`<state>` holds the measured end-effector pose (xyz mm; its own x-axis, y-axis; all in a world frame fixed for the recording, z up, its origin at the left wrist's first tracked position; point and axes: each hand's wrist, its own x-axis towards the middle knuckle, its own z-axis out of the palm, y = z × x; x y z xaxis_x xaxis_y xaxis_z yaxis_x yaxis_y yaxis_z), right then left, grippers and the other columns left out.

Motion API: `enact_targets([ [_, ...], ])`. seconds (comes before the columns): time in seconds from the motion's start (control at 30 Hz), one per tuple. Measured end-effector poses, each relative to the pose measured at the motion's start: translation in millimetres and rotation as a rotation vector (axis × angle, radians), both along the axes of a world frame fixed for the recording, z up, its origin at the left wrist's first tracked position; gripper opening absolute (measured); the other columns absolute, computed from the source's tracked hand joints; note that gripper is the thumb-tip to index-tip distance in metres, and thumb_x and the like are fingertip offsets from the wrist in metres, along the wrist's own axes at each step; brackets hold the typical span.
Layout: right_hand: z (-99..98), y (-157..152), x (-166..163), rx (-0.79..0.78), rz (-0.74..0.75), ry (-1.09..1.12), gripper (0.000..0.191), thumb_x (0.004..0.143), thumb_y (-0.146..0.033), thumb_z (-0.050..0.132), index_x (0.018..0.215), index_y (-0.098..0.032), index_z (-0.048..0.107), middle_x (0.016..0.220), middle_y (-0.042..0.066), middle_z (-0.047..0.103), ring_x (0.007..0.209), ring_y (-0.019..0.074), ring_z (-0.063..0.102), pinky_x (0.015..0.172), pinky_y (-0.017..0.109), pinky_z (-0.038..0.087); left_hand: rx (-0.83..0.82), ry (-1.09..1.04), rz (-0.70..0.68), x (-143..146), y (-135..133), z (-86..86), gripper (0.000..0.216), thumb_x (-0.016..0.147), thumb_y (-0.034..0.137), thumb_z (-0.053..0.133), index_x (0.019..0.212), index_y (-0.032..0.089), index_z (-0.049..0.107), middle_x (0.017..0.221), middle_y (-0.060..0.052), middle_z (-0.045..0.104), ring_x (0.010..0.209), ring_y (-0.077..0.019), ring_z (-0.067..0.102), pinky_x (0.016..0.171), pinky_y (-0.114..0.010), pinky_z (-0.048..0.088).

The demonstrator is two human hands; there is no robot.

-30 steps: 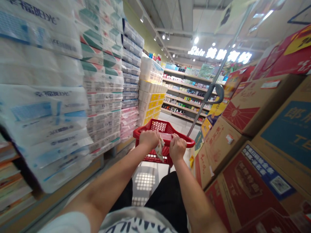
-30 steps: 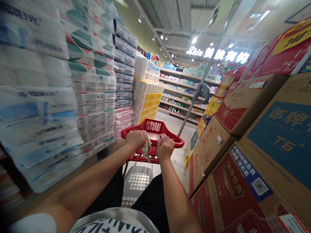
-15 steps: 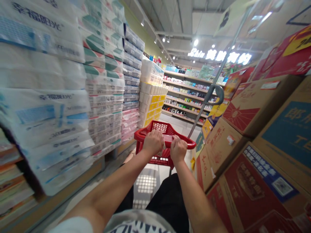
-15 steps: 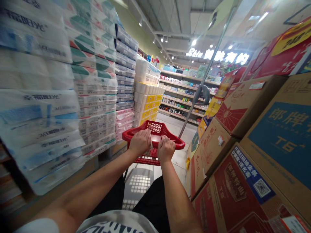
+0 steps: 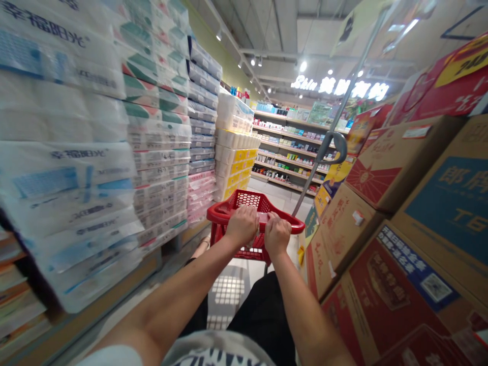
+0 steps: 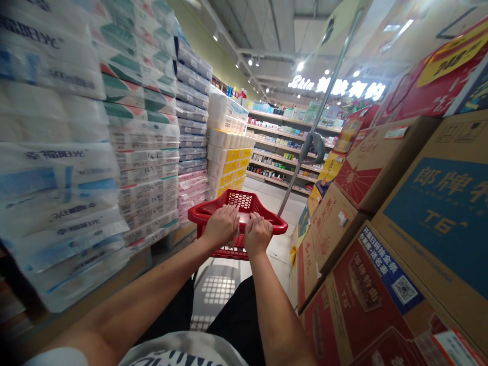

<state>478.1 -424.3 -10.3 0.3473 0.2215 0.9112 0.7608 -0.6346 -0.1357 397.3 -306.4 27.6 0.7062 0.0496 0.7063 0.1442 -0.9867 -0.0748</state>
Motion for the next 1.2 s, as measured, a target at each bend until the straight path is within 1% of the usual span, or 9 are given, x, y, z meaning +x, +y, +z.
enact_targets([
  [0.1,0.5,0,0,0.002,-0.007,0.001,0.032,0.099,-0.023,0.037,0.111,-0.017,0.067,0.113,0.01,0.07,0.097,0.0209,0.061,0.093,0.036,0.033,-0.035,0.353,0.026,6,6,18.6,0.035,0.094,0.026,0.041,0.114,0.008,0.064,0.113,-0.02,0.067,0.107,-0.0301,0.062,0.091,-0.042,0.047],
  [0.17,0.5,1,-1,-0.003,-0.008,0.0,0.032,0.099,-0.023,0.038,0.111,-0.017,0.066,0.114,0.009,0.07,0.098,0.0212,0.061,0.093,0.036,0.033,-0.035,0.469,-0.007,16,14,34.0,0.031,0.087,0.027,0.055,0.11,0.011,0.067,0.108,-0.018,0.07,0.102,-0.0298,0.065,0.086,-0.038,0.049],
  [0.27,0.4,3,-3,-0.009,0.004,-0.009,0.031,0.099,-0.023,0.038,0.111,-0.017,0.066,0.114,0.009,0.07,0.099,0.021,0.061,0.094,0.036,0.032,-0.052,0.591,-0.017,32,27,50.5,0.028,0.085,0.026,0.056,0.105,0.013,0.072,0.105,-0.018,0.072,0.097,-0.0287,0.067,0.083,-0.036,0.051],
  [0.57,0.0,1,-2,-0.011,0.007,-0.022,0.03,0.098,-0.02,0.04,0.111,-0.017,0.066,0.114,0.009,0.07,0.1,0.0211,0.061,0.094,0.037,0.032,-0.107,0.67,0.033,47,28,54.8,0.034,0.079,0.039,0.065,0.103,0.016,0.074,0.106,-0.018,0.072,0.095,-0.0309,0.068,0.08,-0.038,0.052],
  [0.7,0.0,0,-3,-0.011,0.005,-0.018,0.029,0.098,-0.021,0.04,0.111,-0.017,0.066,0.114,0.009,0.07,0.1,0.0213,0.061,0.094,0.037,0.032,-0.08,0.542,0.02,32,16,49.0,0.034,0.091,0.034,0.047,0.111,0.015,0.067,0.11,-0.017,0.07,0.101,-0.0275,0.065,0.084,-0.038,0.05],
  [0.83,0.0,-2,-5,0.001,0.003,-0.012,0.031,0.099,-0.022,0.038,0.111,-0.018,0.066,0.115,0.009,0.069,0.099,0.021,0.061,0.093,0.036,0.033,-0.035,0.292,-0.027,11,2,26.5,0.042,0.098,0.033,0.03,0.107,0.013,0.065,0.107,-0.017,0.068,0.102,-0.0274,0.062,0.086,-0.043,0.049],
  [0.93,0.5,-5,-8,-0.006,0.014,-0.01,0.031,0.099,-0.023,0.038,0.111,-0.017,0.066,0.114,0.009,0.069,0.101,0.0209,0.061,0.094,0.036,0.033,0.088,0.01,-0.22,-4,-1,-0.1,0.037,0.097,0.032,0.035,0.118,0.015,0.06,0.116,-0.016,0.065,0.115,-0.0282,0.056,0.098,-0.047,0.043],
  [1.03,1.5,-6,-9,-0.011,0.014,-0.014,0.031,0.1,-0.022,0.038,0.111,-0.018,0.066,0.112,0.009,0.07,0.101,0.0208,0.061,0.093,0.036,0.033,0.18,-0.13,-0.301,-13,3,-21.1,0.04,0.095,0.026,0.04,0.133,0.016,0.051,0.134,-0.014,0.057,0.133,-0.0302,0.041,0.107,-0.049,0.036],
  [1.2,1.9,-4,-7,-0.026,0.011,-0.029,0.032,0.1,-0.024,0.038,0.112,-0.018,0.067,0.114,0.008,0.07,0.098,0.0215,0.062,0.092,0.036,0.033,0.154,-0.161,-0.265,-17,13,-23.1,0.04,0.094,0.03,0.045,0.131,0.019,0.054,0.132,-0.011,0.06,0.13,-0.0293,0.046,0.106,-0.048,0.036],
])
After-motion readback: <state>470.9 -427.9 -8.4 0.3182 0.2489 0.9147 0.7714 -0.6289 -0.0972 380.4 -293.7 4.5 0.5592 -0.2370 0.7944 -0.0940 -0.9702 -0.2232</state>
